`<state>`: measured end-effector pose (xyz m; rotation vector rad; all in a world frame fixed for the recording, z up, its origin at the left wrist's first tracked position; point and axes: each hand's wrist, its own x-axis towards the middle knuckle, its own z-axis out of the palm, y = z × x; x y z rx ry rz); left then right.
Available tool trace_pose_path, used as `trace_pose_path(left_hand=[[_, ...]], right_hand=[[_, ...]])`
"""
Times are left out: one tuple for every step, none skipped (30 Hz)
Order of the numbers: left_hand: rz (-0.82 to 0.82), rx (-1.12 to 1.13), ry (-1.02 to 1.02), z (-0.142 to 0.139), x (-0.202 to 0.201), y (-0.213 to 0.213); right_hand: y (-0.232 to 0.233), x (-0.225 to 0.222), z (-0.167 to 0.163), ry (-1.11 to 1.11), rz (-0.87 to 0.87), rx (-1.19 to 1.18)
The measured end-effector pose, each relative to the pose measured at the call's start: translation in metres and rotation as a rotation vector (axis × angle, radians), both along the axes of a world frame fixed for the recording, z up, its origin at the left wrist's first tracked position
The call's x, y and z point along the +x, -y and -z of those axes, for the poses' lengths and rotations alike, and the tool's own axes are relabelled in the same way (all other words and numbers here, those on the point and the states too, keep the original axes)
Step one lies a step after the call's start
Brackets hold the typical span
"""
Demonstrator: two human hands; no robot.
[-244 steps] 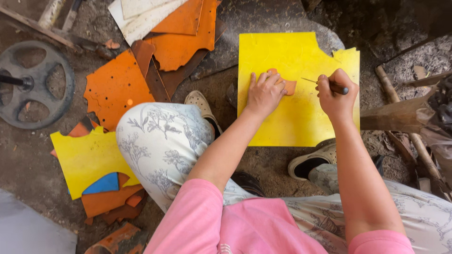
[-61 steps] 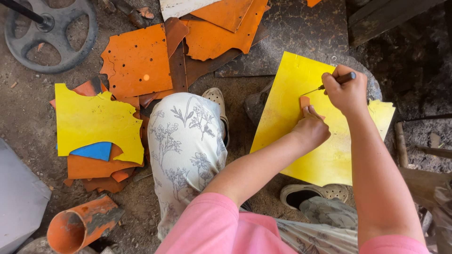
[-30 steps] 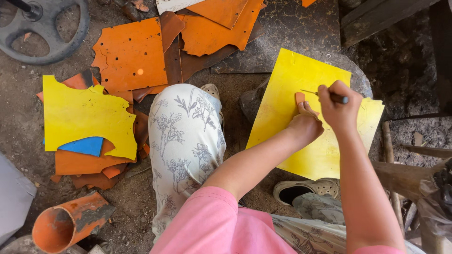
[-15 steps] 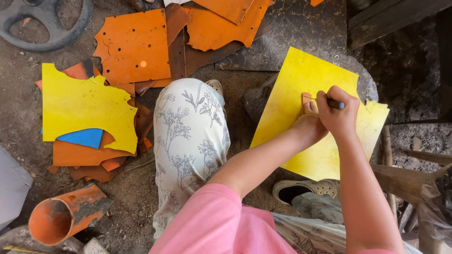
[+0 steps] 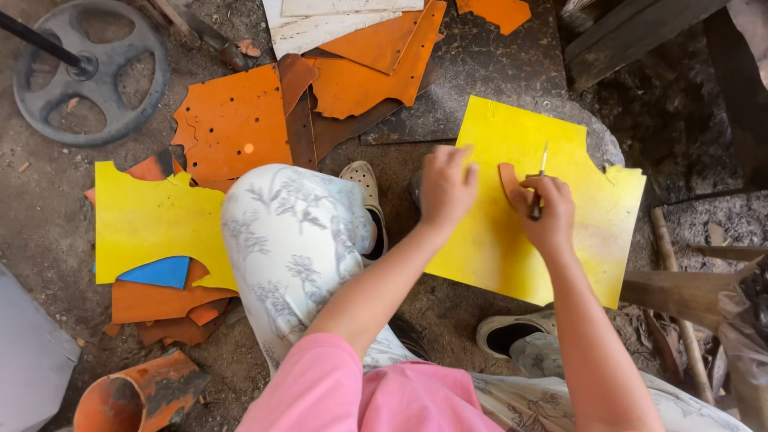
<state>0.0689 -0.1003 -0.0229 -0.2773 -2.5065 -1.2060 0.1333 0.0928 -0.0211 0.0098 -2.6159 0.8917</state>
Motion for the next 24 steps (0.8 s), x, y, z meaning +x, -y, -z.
trace_pose_path(left_hand=[[-0.082, -0.005, -0.028, 0.001, -0.002, 0.010], [-0.161, -0.008, -0.060, 0.002, -0.003, 0.019], [-0.155, 0.041, 0.137, 0.004, -0.004, 0.027], [-0.148, 0.088, 0.339, 0.007, -0.003, 0.035], [-0.142, 0.124, 0.551, 0.010, 0.003, 0.043], [-0.111, 0.143, 0.622, 0.012, 0.011, 0.046], [-0.097, 0.174, 0.683, 0.013, 0.020, 0.048], [-0.081, 0.202, 0.739, 0.013, 0.026, 0.052], [-0.050, 0.185, 0.761, 0.011, 0.033, 0.055], [-0.022, 0.169, 0.790, 0.009, 0.042, 0.056], [0.017, 0.135, 0.837, 0.007, 0.049, 0.057], [0.047, 0.107, 0.883, 0.004, 0.055, 0.060], [0.084, 0.089, 0.847, 0.002, 0.063, 0.063], [0.128, 0.070, 0.805, 0.002, 0.069, 0.065], [0.180, 0.049, 0.758, 0.002, 0.071, 0.068], [0.163, 0.079, 0.781, 0.004, 0.069, 0.070], [0.161, 0.109, 0.816, 0.007, 0.067, 0.071], [0.173, 0.133, 0.862, 0.012, 0.069, 0.069], [0.143, 0.137, 0.740, 0.017, 0.064, 0.073], [0.119, 0.143, 0.616, 0.022, 0.058, 0.076], [0.116, 0.127, 0.734, 0.026, 0.050, 0.081], [0.109, 0.109, 0.841, 0.029, 0.039, 0.089], [0.112, 0.082, 0.748, 0.030, 0.028, 0.100], [0.113, 0.058, 0.661, 0.030, 0.023, 0.108]], right_hand=[[0.006, 0.006, 0.003, -0.051, -0.015, 0.085], [0.008, 0.012, 0.004, -0.103, -0.027, 0.172], [0.005, 0.014, 0.005, -0.096, -0.027, 0.138], [0.001, 0.018, 0.007, -0.085, -0.029, 0.106], [-0.002, 0.027, 0.009, -0.065, -0.029, 0.067], [-0.008, 0.035, 0.011, -0.032, 0.007, 0.072], [-0.018, 0.040, 0.012, -0.008, 0.025, 0.081], [-0.025, 0.043, 0.013, 0.011, 0.043, 0.089], [-0.029, 0.047, 0.013, 0.004, 0.043, 0.080], [-0.034, 0.054, 0.013, 0.004, 0.041, 0.073], [-0.037, 0.060, 0.011, -0.016, 0.029, 0.111], [-0.037, 0.062, 0.010, -0.036, 0.006, 0.149], [-0.036, 0.066, 0.008, -0.020, -0.016, 0.156], [-0.036, 0.069, 0.005, -0.009, -0.032, 0.167], [-0.034, 0.067, 0.004, -0.004, -0.039, 0.180], [-0.030, 0.065, 0.004, 0.013, -0.030, 0.158], [-0.028, 0.065, 0.003, 0.042, -0.007, 0.139], [-0.026, 0.071, 0.002, 0.083, 0.029, 0.119], [-0.024, 0.073, 0.001, 0.040, 0.014, 0.134], [-0.022, 0.072, 0.002, -0.002, 0.001, 0.150], [-0.019, 0.074, 0.002, 0.030, 0.013, 0.137], [-0.017, 0.072, 0.002, 0.052, 0.021, 0.124], [-0.014, 0.070, 0.002, 0.024, 0.025, 0.146], [-0.012, 0.071, 0.001, 0.003, 0.027, 0.167]])
